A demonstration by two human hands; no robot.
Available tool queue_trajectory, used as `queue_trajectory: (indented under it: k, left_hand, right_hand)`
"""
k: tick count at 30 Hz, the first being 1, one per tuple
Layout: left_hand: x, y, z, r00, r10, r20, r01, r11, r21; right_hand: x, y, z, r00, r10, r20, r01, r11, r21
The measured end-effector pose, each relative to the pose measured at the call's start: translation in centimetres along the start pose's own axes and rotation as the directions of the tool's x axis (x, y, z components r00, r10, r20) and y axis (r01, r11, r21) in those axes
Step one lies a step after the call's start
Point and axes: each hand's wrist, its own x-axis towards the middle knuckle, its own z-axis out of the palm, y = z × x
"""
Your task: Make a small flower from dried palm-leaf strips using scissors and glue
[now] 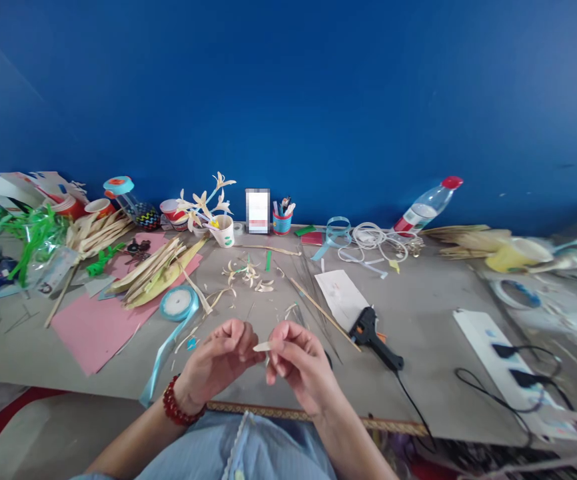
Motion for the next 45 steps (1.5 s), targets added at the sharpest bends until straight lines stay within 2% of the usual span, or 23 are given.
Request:
queue_trajectory:
  k: [2, 4, 9, 12, 17, 20, 24, 27, 32, 37, 40, 45]
  left_hand:
    - [0.0, 0.4, 0.1, 1.000, 0.025, -0.013, -0.025, 1.000, 0.015]
    - [0.0, 0.7, 0.3, 0.999, 0.030, -0.013, -0.028, 0.995, 0.099]
    - [0.1, 0.9, 0.7, 1.000, 0.000, -0.024, 0.007, 0.964, 0.265]
    - [0.3, 0.7, 1.0, 1.000, -0.017, -0.011, 0.019, 0.970, 0.244]
    - [0.8, 0.0, 1.3, 0.994, -0.065, 0.091, 0.061, 0.997, 0.039]
    - [0.8, 0.1, 0.9, 0.996, -0.060, 0.068, 0.063, 0.997, -0.037]
    - [0.3, 0.6, 0.5, 1.000, 0.011, 0.001, -0.011, 0.996, 0.092]
    - [0.1, 0.6, 0.7, 1.000, -0.010, 0.007, 0.008, 0.979, 0.205]
    - [0.1, 0.6, 0.8, 0.997, 0.036, -0.067, -0.019, 0.972, 0.234]
    - [0.1, 1.0, 0.8, 0.997, 0.058, -0.053, -0.042, 0.965, 0.260]
    - [0.1, 0.9, 0.9, 0.996, 0.072, -0.057, -0.055, 0.964, 0.259]
    - [-0.1, 0.7, 1.0, 0.998, 0.068, 0.000, -0.065, 0.956, 0.286]
  right_hand:
    - [0.0, -0.3, -0.1, 0.999, -0.032, -0.027, 0.032, 0.999, -0.017]
    - [0.0, -0.6, -0.1, 0.998, -0.052, -0.035, 0.050, 0.996, -0.073]
    - [-0.1, -0.5, 0.1, 0.995, -0.101, -0.020, 0.096, 0.982, -0.163]
    - [-0.1, -0.3, 0.1, 0.995, -0.103, -0.013, 0.099, 0.976, -0.193]
    - [-0.2, -0.1, 0.2, 0.998, -0.066, 0.009, 0.067, 0.991, -0.115]
    - [-0.2, -0.2, 0.2, 0.997, -0.071, 0.003, 0.071, 0.996, -0.046]
    - [-0.2, -0.4, 0.1, 0.995, -0.095, -0.024, 0.092, 0.991, -0.094]
    - [-0.2, -0.2, 0.2, 0.993, -0.121, -0.018, 0.117, 0.983, -0.145]
    - [-0.2, -0.2, 0.2, 0.986, -0.166, -0.007, 0.161, 0.964, -0.210]
    - [-0.3, 0.1, -0.2, 0.984, -0.175, -0.013, 0.168, 0.962, -0.217]
    - [-0.3, 0.2, -0.4, 0.988, -0.154, 0.034, 0.157, 0.957, -0.242]
    - [-0.2, -0.2, 0.3, 0.994, -0.102, 0.048, 0.112, 0.950, -0.290]
